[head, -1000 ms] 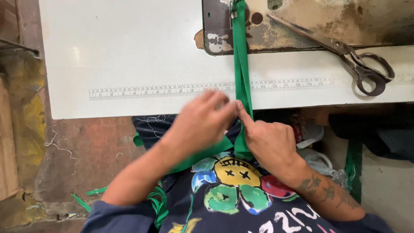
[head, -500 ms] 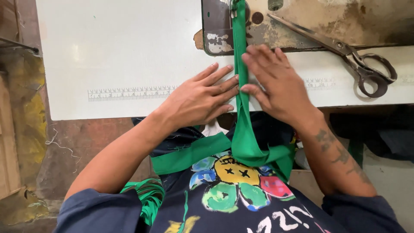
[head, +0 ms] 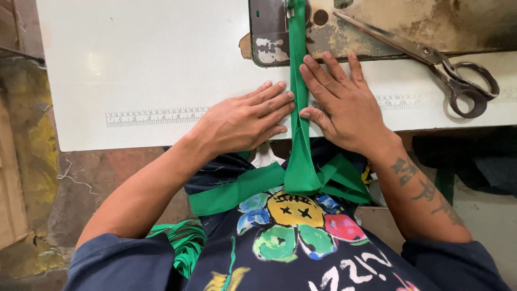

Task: Folding and aligning green fabric straps on a sewing machine table to prepare them for sewing.

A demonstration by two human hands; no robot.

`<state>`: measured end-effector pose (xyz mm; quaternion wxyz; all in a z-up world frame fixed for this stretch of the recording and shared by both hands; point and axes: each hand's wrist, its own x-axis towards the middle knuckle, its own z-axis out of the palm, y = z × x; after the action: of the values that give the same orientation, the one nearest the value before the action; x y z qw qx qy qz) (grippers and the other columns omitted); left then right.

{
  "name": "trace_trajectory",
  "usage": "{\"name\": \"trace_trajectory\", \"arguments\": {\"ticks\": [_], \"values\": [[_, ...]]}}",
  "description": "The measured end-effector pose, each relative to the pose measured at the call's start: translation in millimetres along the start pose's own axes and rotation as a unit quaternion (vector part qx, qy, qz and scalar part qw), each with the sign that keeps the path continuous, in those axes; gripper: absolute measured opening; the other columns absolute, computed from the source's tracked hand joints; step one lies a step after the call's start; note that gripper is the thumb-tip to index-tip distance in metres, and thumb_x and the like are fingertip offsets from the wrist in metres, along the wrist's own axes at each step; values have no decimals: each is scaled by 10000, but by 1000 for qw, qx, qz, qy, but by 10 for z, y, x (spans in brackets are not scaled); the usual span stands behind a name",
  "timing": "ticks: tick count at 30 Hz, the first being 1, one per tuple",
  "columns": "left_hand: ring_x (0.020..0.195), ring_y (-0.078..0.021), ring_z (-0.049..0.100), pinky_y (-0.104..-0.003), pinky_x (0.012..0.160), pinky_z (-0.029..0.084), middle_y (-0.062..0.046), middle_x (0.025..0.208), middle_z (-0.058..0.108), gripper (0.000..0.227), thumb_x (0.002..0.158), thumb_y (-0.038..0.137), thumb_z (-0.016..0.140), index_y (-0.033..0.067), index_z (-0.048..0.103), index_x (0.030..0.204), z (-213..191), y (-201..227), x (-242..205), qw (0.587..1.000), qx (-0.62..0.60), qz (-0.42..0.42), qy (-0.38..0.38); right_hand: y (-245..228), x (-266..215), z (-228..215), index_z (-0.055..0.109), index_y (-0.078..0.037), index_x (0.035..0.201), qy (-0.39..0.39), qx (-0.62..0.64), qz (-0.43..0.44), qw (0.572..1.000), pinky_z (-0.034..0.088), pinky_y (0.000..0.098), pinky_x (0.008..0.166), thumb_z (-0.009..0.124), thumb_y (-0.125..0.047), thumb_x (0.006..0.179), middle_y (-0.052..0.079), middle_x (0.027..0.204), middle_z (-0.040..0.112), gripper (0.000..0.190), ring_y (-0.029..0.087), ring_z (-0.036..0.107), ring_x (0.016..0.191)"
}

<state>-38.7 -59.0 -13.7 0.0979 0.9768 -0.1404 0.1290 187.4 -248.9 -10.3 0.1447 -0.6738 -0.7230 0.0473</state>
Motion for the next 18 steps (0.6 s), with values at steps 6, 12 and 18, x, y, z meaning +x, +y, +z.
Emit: {"name": "trace_trajectory", "arguments": {"ticks": [6, 12, 18], "values": [[1547, -403, 495, -510, 1352, 361, -254, 1597, 606, 434, 1183, 202, 621, -46, 632, 1539, 82, 59, 10, 998, 9, 14, 54, -81, 28, -13, 190, -153, 1797, -13, -44, 1, 999, 24, 659, 1397, 401, -546, 1228, 24, 1863, 149, 723, 308, 78, 1729], [1493, -397, 561, -504, 1328, 387, -191, 1497, 709, 383, 1170, 255, 649, -3, 735, 1439, -10, 31, 35, 997, 10, 21, 77, -179, 36, 9, 150, -220, 1816, -42, -85, 22, 995, -34, 779, 1322, 414, -617, 1230, -40, 1867, 64, 756, 273, -3, 1724], [1534, -368, 502, -518, 1348, 338, -182, 1444, 749, 476, 1195, 378, 589, -17, 747, 1409, -147, 18, 98, 994, 60, 43, 81, -330, -52, -57, 165, -228, 1804, -25, -76, 31, 996, 12, 850, 1306, 489, -633, 1195, -22, 1871, 91, 799, 279, 31, 1737]]}}
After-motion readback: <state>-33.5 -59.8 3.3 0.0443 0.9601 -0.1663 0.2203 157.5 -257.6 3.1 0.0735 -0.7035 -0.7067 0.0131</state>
